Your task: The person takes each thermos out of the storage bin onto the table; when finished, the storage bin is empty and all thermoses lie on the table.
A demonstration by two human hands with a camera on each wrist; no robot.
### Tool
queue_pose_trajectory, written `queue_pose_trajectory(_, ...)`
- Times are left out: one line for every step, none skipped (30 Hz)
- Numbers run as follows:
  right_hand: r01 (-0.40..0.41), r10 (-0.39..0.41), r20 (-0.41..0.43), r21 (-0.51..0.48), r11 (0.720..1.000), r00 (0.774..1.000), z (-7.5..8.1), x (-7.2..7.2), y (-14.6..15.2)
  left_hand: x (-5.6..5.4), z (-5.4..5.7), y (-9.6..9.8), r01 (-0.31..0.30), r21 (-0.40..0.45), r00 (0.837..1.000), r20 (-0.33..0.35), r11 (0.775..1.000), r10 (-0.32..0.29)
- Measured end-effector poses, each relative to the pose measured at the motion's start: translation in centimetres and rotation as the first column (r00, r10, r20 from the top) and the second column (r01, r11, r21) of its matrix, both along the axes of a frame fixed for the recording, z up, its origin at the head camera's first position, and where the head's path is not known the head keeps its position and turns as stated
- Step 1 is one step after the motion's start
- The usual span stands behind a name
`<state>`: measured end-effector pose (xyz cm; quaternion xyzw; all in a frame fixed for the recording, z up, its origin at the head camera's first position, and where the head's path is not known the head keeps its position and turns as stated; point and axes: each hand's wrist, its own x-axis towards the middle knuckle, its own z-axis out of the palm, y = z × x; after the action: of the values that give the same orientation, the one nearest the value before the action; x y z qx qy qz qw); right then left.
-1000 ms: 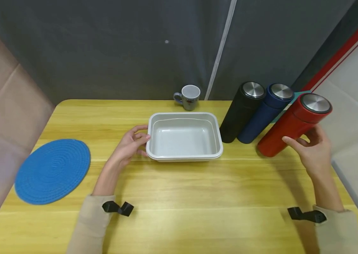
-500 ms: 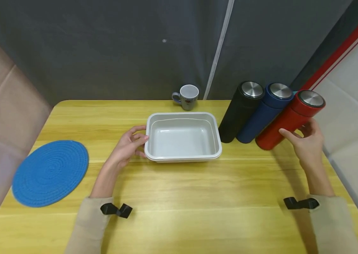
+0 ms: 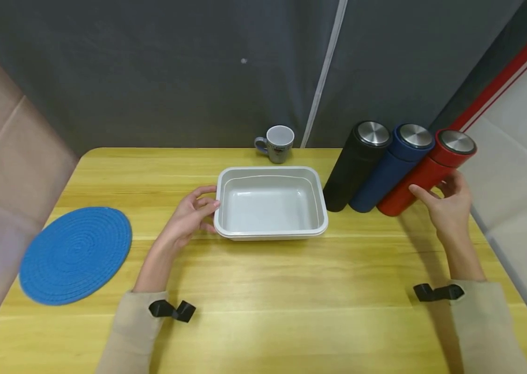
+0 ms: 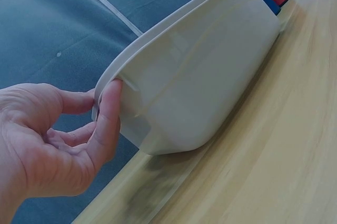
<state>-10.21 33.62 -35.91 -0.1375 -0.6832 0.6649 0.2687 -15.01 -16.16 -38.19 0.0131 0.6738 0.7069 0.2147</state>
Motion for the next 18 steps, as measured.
queue_pose_trajectory(-0.002,0.002,-0.001,0.007,1.000,1.000,0.0,0.0,0.0,0.0,0.0,0.0,0.000,0.000,1.000,0.001,1.000,0.000)
queue_pose_trajectory(-0.004,0.004,-0.004,0.006,1.000,1.000,-0.1,0.0,0.0,0.1,0.0,0.0,0.000,-0.001,1.000,0.001,1.000,0.000)
queue_pose_trajectory(-0.006,0.006,-0.009,0.005,1.000,1.000,-0.1,-0.1,0.1,0.1,0.0,0.0,0.000,-0.001,1.000,0.002,1.000,0.000)
queue_pose_trajectory(-0.009,0.009,-0.015,0.007,1.000,1.000,-0.2,-0.1,0.1,0.1,0.0,0.0,0.000,-0.002,1.000,0.002,1.000,0.000)
queue_pose_trajectory(-0.014,0.014,-0.022,0.011,1.000,1.000,-0.3,-0.1,0.1,0.1,0.0,0.0,0.000,-0.002,1.000,0.001,1.000,0.000)
queue_pose_trajectory(-0.018,0.019,-0.027,0.027,0.999,0.999,-0.4,-0.1,0.2,0.1,0.0,0.0,0.000,-0.003,1.000,0.000,1.000,0.000)
queue_pose_trajectory(-0.023,0.024,-0.027,0.042,0.999,0.999,-0.5,-0.2,0.3,0.1,0.0,0.0,0.001,-0.003,1.000,0.000,1.000,-0.001)
queue_pose_trajectory(-0.029,0.030,-0.028,0.056,0.998,0.999,-0.6,-0.2,0.4,0.0,0.0,0.0,0.001,-0.003,1.000,-0.002,1.000,-0.001)
queue_pose_trajectory(-0.035,0.037,-0.026,0.074,0.997,0.999,-0.7,-0.3,0.4,0.0,0.0,0.0,0.000,-0.003,1.000,-0.005,1.000,0.000)
queue_pose_trajectory(-0.042,0.044,-0.018,0.099,0.994,0.999,-0.7,-0.4,0.5,-0.1,0.0,0.1,-0.003,-0.004,1.000,-0.008,1.000,0.003)
queue_pose_trajectory(-0.052,0.054,-0.013,0.114,0.992,0.998,-0.7,-0.4,0.7,-0.1,0.0,0.1,-0.006,-0.004,1.000,-0.011,1.000,0.006)
queue_pose_trajectory(-0.061,0.062,-0.004,0.128,0.990,0.998,-0.7,-0.4,0.8,-0.1,-0.1,0.2,-0.009,-0.004,1.000,-0.013,1.000,0.009)
queue_pose_trajectory(-0.073,0.073,0.005,0.137,0.988,0.997,-0.6,-0.4,0.9,-0.1,-0.1,0.3,-0.011,-0.004,1.000,-0.016,1.000,0.010)
queue_pose_trajectory(-0.085,0.085,0.010,0.148,0.985,0.996,-0.6,-0.3,1.0,-0.2,-0.2,0.4,-0.013,-0.003,1.000,-0.016,1.000,0.013)
queue_pose_trajectory(-0.097,0.095,0.021,0.165,0.982,0.995,-0.6,-0.2,1.1,-0.2,-0.2,0.6,-0.015,-0.004,1.000,-0.016,1.000,0.015)
queue_pose_trajectory(-0.110,0.106,0.032,0.179,0.978,0.994,-0.5,-0.1,1.2,-0.2,-0.2,0.7,-0.016,-0.006,1.000,-0.015,1.000,0.016)
queue_pose_trajectory(-0.124,0.119,0.040,0.185,0.975,0.992,-0.5,0.0,1.3,-0.3,-0.3,0.8,-0.016,-0.008,1.000,-0.014,1.000,0.016)
queue_pose_trajectory(-0.136,0.128,0.053,0.203,0.970,0.990,-0.5,0.1,1.5,-0.3,-0.3,0.9,-0.016,-0.013,1.000,-0.013,1.000,0.016)
